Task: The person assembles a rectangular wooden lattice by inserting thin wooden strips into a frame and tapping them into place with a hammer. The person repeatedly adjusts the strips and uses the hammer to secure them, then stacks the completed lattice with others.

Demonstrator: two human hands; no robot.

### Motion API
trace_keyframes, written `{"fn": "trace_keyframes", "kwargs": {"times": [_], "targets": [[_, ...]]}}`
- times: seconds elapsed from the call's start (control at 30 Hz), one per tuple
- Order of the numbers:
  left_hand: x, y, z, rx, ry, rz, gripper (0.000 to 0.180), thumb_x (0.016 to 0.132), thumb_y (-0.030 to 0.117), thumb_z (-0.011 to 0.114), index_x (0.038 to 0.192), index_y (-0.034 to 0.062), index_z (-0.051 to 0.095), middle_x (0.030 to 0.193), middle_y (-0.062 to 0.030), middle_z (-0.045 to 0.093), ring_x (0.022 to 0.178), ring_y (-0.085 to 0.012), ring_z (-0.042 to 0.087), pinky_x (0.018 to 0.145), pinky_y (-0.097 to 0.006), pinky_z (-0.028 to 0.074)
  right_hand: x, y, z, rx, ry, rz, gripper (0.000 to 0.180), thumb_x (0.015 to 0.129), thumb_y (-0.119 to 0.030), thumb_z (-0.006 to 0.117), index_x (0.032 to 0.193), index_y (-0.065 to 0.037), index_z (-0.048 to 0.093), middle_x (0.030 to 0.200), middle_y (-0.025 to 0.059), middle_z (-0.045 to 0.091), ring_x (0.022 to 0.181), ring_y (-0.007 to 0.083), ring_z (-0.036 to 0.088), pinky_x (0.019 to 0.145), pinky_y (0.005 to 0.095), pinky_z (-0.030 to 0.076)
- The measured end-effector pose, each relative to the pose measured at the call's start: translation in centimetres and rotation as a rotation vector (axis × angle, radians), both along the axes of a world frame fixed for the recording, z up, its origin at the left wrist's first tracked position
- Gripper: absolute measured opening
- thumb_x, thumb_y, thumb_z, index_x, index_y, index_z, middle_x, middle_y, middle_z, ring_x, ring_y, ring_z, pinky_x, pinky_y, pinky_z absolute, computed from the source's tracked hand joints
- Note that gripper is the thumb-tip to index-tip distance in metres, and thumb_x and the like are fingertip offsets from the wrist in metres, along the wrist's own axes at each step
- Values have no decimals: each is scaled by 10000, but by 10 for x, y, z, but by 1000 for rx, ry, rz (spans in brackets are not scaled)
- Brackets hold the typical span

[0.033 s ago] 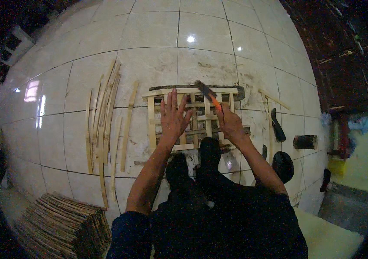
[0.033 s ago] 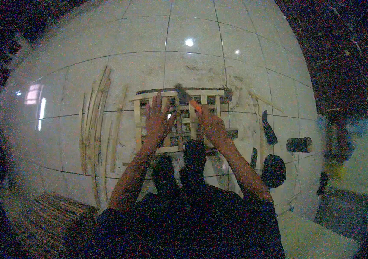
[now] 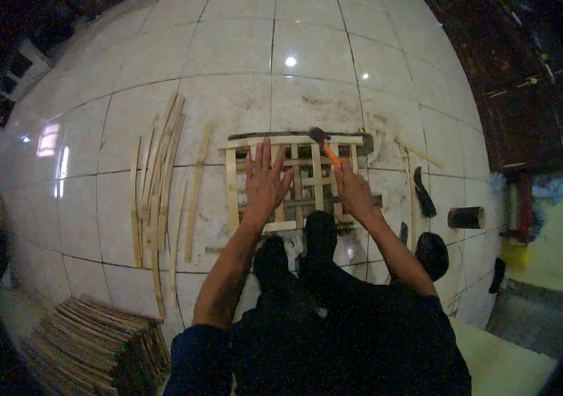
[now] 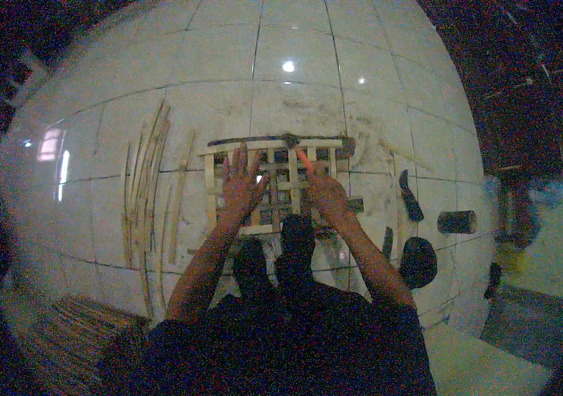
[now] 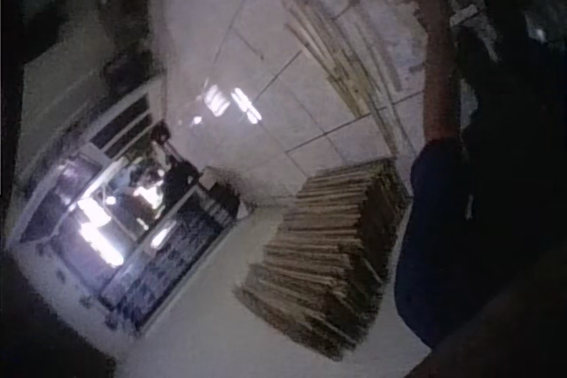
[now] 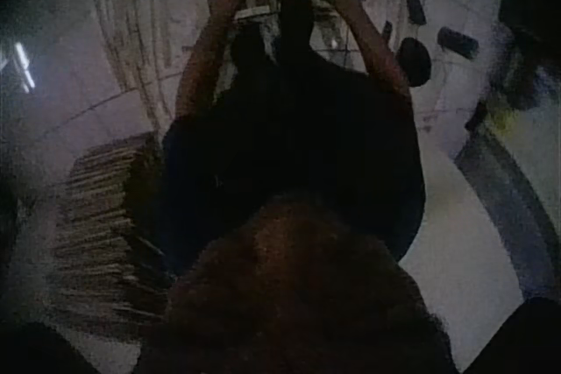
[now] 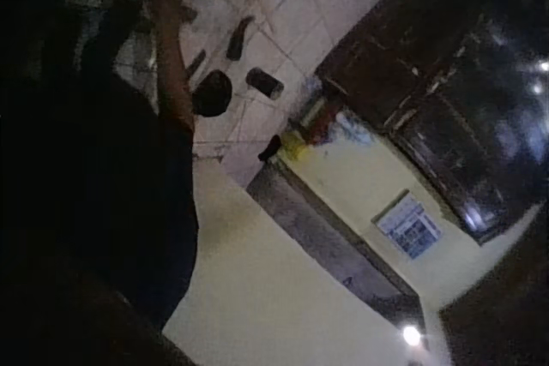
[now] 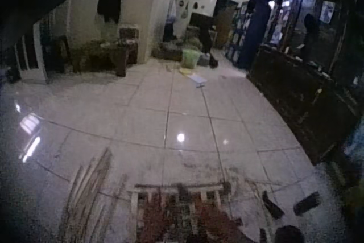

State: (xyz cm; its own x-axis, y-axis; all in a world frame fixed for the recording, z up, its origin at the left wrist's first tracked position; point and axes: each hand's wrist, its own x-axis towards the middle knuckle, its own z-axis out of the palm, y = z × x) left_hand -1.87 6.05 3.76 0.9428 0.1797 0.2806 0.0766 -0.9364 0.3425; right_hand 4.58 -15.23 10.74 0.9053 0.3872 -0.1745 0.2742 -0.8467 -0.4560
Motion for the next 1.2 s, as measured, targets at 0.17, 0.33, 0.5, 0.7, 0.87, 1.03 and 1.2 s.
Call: {"fn": "trace_keyframes", "kwargs": {"times": [0.17, 0.33, 0.5, 0.7, 0.87, 1.03, 1.2], "targets": [[4, 3, 7, 7, 31, 15, 584, 893, 413, 534, 1410, 176, 402, 1526, -163, 212, 1405, -304, 222, 1130, -499, 133, 14, -6, 21, 169, 68, -173, 323, 989, -306, 384, 1167, -40, 426, 698, 210, 571, 614, 368, 578, 540, 483, 446], [4, 1, 5, 5, 20, -13, 600, 898, 425, 519, 1426, 177, 375, 1533, -174, 179, 1410, -313, 205, 1133, -498, 129, 0, -21, -32, 195, -142, -31, 408, 1010, -396, 331, 1065, -12, 459, 626, 164, 481, 562, 264, 492, 537, 423, 402], [2, 7, 2, -23, 52, -30, 630, 896, 406, 537, 1439, 150, 344, 1528, -188, 179, 1409, -336, 193, 1133, -494, 145, 20, -14, -3, 19, 208, -187, 501, 958, -275, 427, 1405, -75, 320, 1150, 288, 536, 744, 420, 629, 639, 503, 510], [-14, 21, 1, -11, -10, -34, 685, 884, 392, 561, 1436, 65, 320, 1518, -178, 218, 1403, -329, 216, 1136, -470, 162, 6, -7, -9, 77, -7, -135, 307, 1010, -317, 373, 1048, -30, 473, 620, 175, 510, 532, 321, 523, 508, 439, 393], [-20, 21, -6, -17, -43, 19, 699, 870, 414, 564, 1435, 77, 327, 1515, -141, 248, 1389, -308, 254, 1135, -456, 182, 0, 41, 29, 71, -132, 249, 271, 1000, -289, 388, 1093, -41, 447, 645, 203, 550, 580, 409, 554, 517, 474, 411], [-21, 25, -7, 70, -28, 46, 693, 867, 439, 552, 1424, 80, 348, 1511, -129, 266, 1371, -301, 288, 1132, -450, 198, -5, 112, 71, 169, -189, 411, 281, 1000, -298, 377, 1067, -32, 443, 667, 228, 571, 637, 428, 587, 532, 506, 426], [-22, 19, 0, -1, -15, 28, 678, 870, 428, 552, 1412, 68, 365, 1496, -150, 288, 1362, -308, 304, 1131, -448, 197, 16, 58, 23, -97, -111, 291, 311, 1003, -319, 366, 1036, -18, 439, 634, 222, 547, 588, 413, 566, 516, 506, 417]]}}
